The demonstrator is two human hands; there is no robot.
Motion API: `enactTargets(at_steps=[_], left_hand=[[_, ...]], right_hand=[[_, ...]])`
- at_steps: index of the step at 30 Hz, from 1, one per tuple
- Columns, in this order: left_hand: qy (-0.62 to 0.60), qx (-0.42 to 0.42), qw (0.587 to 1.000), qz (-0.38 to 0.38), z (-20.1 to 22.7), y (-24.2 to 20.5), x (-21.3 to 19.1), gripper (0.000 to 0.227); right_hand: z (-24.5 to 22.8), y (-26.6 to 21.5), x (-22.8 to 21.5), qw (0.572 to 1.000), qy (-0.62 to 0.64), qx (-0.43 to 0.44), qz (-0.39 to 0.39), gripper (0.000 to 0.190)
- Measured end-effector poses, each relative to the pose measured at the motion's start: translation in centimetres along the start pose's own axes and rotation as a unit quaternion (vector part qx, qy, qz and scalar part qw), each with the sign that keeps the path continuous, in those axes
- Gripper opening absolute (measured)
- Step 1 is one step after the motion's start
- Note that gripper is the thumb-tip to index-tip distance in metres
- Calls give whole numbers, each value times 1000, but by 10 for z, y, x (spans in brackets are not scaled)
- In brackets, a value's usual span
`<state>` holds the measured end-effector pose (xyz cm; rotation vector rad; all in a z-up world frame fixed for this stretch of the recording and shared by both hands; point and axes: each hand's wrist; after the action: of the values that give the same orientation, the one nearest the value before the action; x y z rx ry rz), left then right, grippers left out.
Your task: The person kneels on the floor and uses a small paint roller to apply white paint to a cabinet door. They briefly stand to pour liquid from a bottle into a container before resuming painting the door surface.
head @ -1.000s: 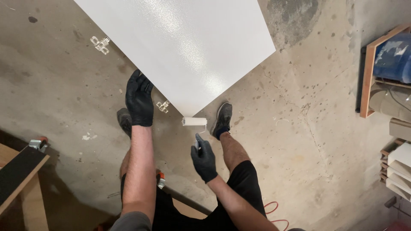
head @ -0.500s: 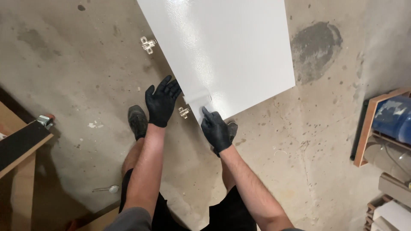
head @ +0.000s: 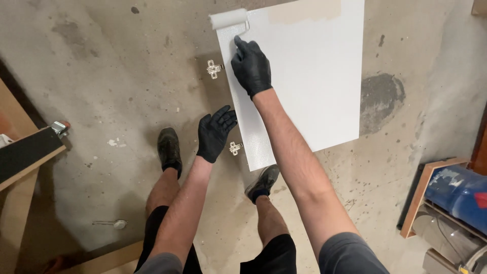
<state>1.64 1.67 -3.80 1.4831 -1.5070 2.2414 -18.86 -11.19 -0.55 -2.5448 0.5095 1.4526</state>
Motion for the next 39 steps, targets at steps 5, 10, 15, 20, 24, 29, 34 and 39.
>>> enactTargets(at_steps=[5,10,15,20,24,29,34,39], left_hand=[[50,12,998,24,6,-7,20,66],[36,-11,999,39,9,-5,25,64],[31,-21,999,33,6,1,15,61],[32,-24,997,63,10,-1,23,56],[48,-31,996,66,13,4,28,55],[68,-6,995,70,8,7,25,47],[80,-4,995,61,13,-1,37,47],[103,4,994,43,16,0,39,48]], right_hand=[[-21,-14,-31,998,-28,18,-51,41],[-25,-42,-120,996,43,-20,-79,39],[-36,51,-176,975,47,-49,-211,32],[-21,143,-142,904,-60,-113,-407,23],[4,164,-146,907,-72,-25,-415,15],[82,183,-215,891,-239,36,-385,21],[111,187,-239,883,-236,101,-393,24],[44,175,-180,895,-162,13,-415,23]])
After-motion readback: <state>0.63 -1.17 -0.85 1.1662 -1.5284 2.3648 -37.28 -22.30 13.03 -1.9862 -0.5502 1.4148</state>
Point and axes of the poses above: each hand's wrist, its own y-axis towards the middle knuckle, its own x-axis out of the palm, z = x × y, and after that the axes turned 3 degrees about z, right-handed
